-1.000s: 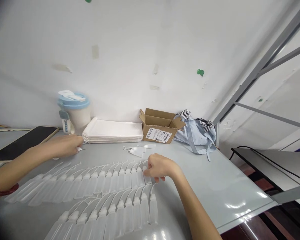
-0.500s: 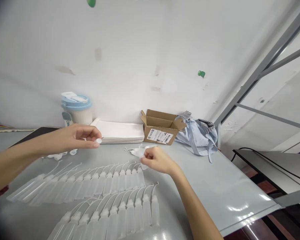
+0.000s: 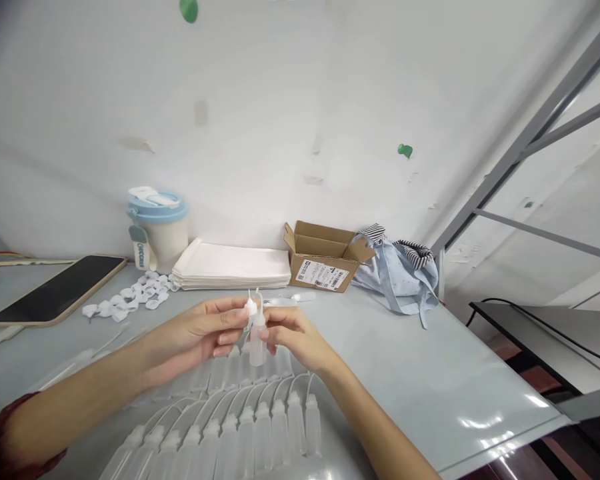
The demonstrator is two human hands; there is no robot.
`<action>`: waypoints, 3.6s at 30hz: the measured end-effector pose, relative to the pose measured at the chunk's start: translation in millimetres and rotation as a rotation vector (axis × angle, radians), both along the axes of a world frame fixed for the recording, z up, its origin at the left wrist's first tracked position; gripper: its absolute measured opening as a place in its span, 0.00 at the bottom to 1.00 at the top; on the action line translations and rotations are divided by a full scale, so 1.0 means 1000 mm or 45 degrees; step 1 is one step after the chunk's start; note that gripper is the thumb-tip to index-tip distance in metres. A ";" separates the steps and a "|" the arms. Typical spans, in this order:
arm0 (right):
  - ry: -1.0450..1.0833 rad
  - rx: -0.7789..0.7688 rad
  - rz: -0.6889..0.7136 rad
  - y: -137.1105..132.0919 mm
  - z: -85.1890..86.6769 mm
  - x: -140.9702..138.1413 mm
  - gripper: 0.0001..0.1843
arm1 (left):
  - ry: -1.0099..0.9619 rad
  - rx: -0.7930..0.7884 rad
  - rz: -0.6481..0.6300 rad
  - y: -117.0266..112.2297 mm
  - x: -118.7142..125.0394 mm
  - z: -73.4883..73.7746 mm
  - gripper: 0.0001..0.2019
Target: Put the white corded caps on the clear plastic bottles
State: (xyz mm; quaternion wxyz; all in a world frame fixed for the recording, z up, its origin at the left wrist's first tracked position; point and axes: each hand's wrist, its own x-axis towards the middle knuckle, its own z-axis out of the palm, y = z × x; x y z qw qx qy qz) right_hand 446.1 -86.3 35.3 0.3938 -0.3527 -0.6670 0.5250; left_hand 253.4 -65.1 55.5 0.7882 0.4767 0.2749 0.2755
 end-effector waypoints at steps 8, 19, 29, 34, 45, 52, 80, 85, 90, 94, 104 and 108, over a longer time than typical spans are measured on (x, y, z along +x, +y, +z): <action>0.057 -0.010 0.088 -0.002 0.002 0.000 0.06 | 0.043 0.000 -0.004 -0.009 0.001 0.004 0.12; 0.007 -0.030 0.098 -0.004 0.007 0.000 0.08 | 0.229 0.232 0.004 -0.006 -0.002 0.004 0.12; 0.028 -0.069 0.101 -0.005 0.013 -0.001 0.13 | 0.409 0.714 0.017 0.000 -0.011 0.022 0.10; 0.126 -0.140 0.125 -0.004 0.008 0.000 0.18 | 0.503 0.898 0.045 0.000 -0.015 0.025 0.11; 0.256 -0.202 0.126 -0.005 0.009 0.000 0.18 | 0.375 0.687 0.125 -0.005 -0.009 0.019 0.11; 0.276 -0.171 0.093 -0.006 0.010 0.000 0.20 | 0.302 0.603 0.109 -0.003 -0.009 0.018 0.10; 0.301 -0.403 0.109 -0.009 0.002 -0.013 0.24 | 0.626 1.530 0.160 -0.004 -0.013 0.024 0.11; 0.291 -0.434 0.105 -0.010 0.000 -0.014 0.23 | 0.584 1.636 0.125 -0.005 -0.013 0.020 0.12; 0.296 -0.418 0.110 -0.011 0.001 -0.015 0.29 | 0.575 1.543 0.125 -0.007 -0.014 0.020 0.08; 0.288 -0.396 0.114 -0.010 0.002 -0.014 0.27 | 0.665 1.334 0.124 -0.007 -0.012 0.024 0.08; -0.172 0.232 -0.320 -0.013 -0.002 -0.017 0.20 | 0.673 0.828 0.244 -0.001 -0.012 0.025 0.15; -0.250 0.358 -0.415 -0.013 -0.003 -0.016 0.19 | 0.611 0.813 0.187 0.001 -0.014 0.025 0.14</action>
